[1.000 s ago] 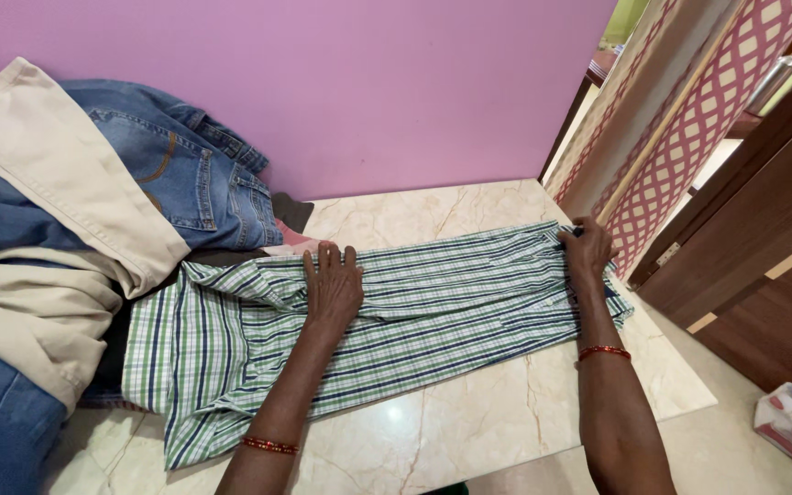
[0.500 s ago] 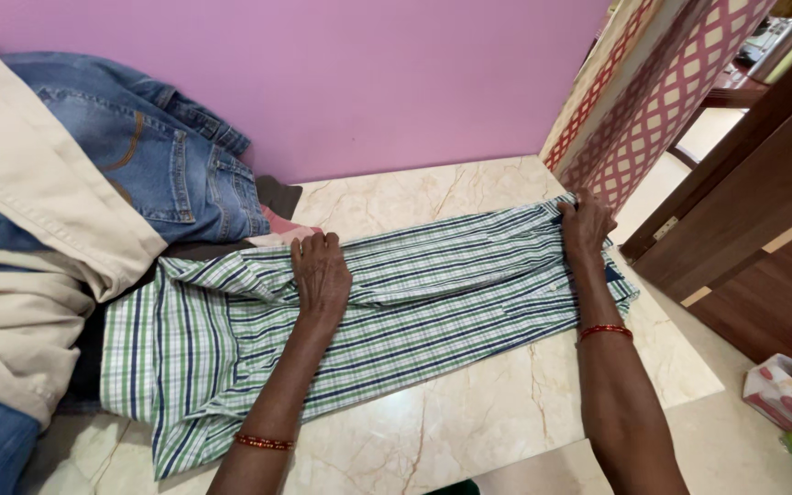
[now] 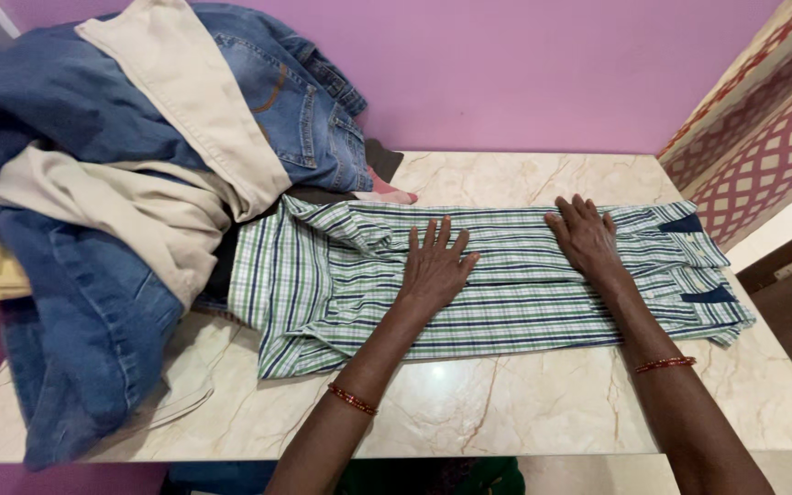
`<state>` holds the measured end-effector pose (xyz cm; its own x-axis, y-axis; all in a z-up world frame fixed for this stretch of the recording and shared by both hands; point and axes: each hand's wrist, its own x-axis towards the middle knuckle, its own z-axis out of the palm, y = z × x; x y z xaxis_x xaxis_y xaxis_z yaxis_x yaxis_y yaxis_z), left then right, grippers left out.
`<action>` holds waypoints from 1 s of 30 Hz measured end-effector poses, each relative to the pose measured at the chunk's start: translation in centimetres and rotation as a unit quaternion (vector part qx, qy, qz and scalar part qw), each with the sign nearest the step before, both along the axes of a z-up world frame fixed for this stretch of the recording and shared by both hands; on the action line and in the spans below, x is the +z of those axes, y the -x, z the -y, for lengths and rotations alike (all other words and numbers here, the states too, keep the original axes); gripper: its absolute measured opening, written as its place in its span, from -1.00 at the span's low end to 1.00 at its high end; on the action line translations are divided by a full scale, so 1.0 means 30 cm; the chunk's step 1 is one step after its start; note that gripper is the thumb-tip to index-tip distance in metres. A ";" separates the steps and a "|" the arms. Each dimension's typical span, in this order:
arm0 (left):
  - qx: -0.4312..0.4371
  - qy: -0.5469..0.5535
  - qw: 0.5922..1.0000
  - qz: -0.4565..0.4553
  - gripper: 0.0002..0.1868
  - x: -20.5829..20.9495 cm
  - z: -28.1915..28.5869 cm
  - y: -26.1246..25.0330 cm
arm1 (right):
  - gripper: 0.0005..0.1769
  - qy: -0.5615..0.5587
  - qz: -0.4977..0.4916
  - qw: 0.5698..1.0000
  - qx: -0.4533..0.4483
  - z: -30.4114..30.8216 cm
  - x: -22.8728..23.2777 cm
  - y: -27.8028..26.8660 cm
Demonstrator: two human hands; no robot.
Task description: The person folds a green and white striped shirt on a marble table. They smooth the fabric, fold the sleeves and sides, and then fold the shirt into a compact rectangle.
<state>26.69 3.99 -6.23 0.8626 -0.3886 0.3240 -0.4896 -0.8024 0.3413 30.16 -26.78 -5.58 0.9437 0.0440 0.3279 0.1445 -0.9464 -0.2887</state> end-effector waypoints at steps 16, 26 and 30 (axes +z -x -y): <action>0.190 -0.068 0.945 0.258 -0.42 0.275 -0.568 0.125 | -0.62 -0.010 0.093 0.947 0.307 -0.575 0.207 0.338; 0.174 -0.183 0.903 0.348 -0.94 0.291 -0.605 0.043 | -0.76 -0.004 0.115 0.962 0.247 -0.593 0.174 0.375; 0.210 -0.299 0.847 0.386 -0.75 0.338 -0.614 0.002 | -0.75 0.006 0.123 0.961 0.248 -0.590 0.164 0.368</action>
